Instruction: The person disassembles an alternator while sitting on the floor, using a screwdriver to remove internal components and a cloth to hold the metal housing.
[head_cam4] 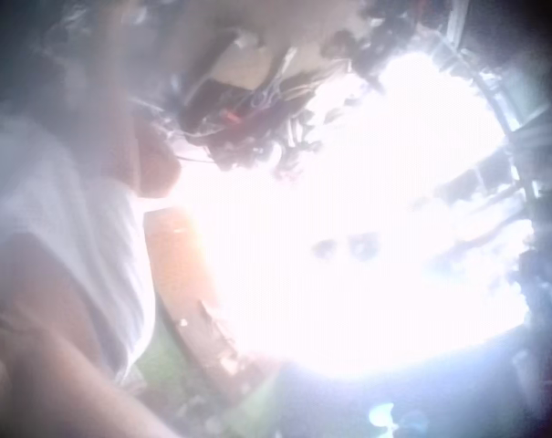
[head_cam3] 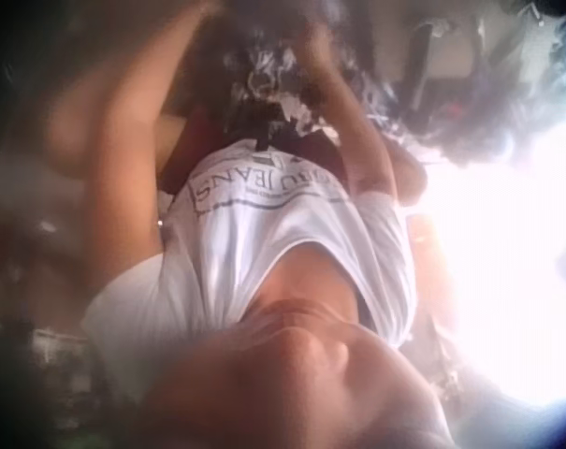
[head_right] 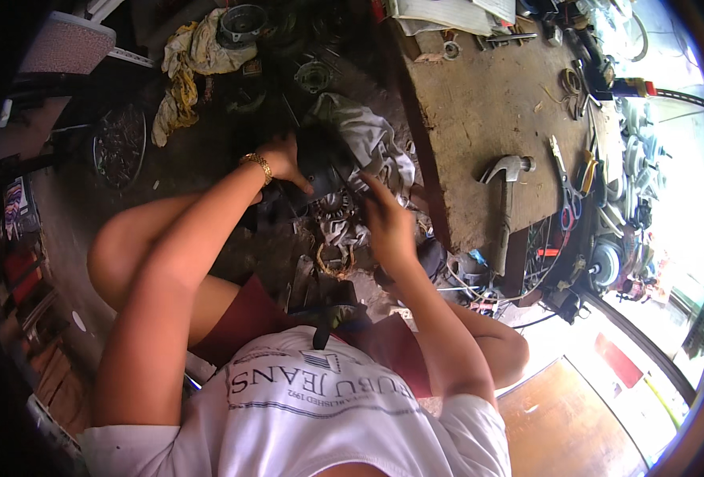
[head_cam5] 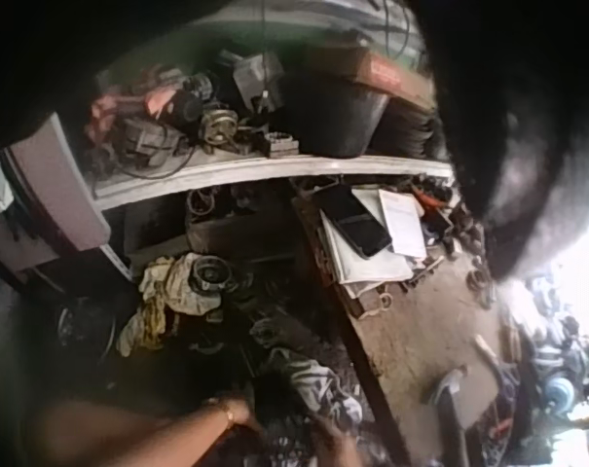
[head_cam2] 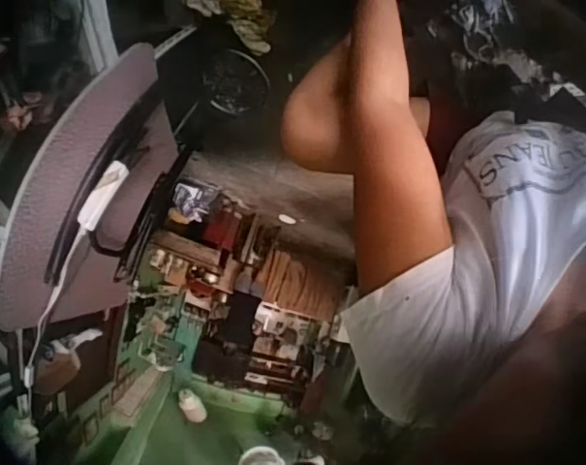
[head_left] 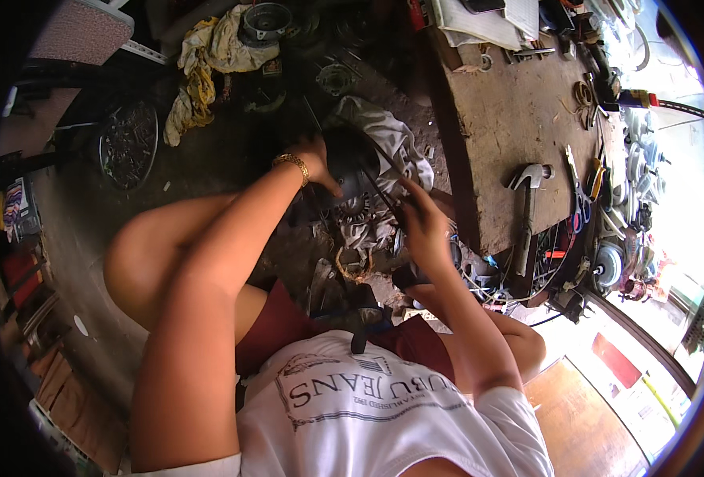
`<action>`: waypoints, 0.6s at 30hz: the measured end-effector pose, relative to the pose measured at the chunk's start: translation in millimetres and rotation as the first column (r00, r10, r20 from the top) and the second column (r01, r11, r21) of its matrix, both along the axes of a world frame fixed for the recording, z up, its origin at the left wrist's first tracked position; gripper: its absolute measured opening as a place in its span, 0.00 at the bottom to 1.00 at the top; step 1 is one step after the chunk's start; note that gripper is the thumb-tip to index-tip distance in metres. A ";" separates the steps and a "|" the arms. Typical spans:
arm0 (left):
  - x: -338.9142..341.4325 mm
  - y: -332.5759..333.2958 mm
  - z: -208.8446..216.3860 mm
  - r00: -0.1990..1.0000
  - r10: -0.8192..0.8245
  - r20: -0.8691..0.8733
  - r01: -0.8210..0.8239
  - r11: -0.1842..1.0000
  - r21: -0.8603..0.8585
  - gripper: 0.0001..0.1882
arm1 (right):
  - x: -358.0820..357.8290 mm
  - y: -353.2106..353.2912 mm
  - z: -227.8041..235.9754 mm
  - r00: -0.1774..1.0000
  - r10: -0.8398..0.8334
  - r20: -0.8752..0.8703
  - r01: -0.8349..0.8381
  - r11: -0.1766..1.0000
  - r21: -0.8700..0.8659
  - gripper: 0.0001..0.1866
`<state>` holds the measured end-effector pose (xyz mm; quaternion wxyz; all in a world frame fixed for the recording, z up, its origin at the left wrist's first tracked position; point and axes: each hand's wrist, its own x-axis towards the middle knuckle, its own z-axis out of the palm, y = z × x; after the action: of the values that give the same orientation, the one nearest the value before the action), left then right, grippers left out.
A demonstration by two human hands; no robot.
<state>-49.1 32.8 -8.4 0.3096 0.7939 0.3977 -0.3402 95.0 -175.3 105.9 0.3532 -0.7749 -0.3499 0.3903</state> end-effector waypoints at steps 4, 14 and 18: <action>6.9 8.7 10.6 0.999 -0.046 -0.024 0.045 0.998 -0.042 0.75 | 14.9 -41.5 21.5 0.999 0.037 0.023 -0.038 0.998 0.050 0.23; 6.7 33.8 11.5 0.996 -0.076 0.042 0.081 0.990 -0.115 0.66 | 2.0 22.0 -17.3 0.997 -0.044 -0.060 0.049 0.995 0.088 0.21; 4.7 33.4 7.5 0.997 -0.070 0.031 0.073 0.989 -0.127 0.67 | 20.7 -23.3 30.5 1.000 0.015 -0.019 -0.015 1.000 0.011 0.20</action>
<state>-44.5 66.3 -0.9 0.3528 0.7906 0.3422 -0.3653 115.7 -198.5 136.4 0.3577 -0.7667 -0.3543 0.3984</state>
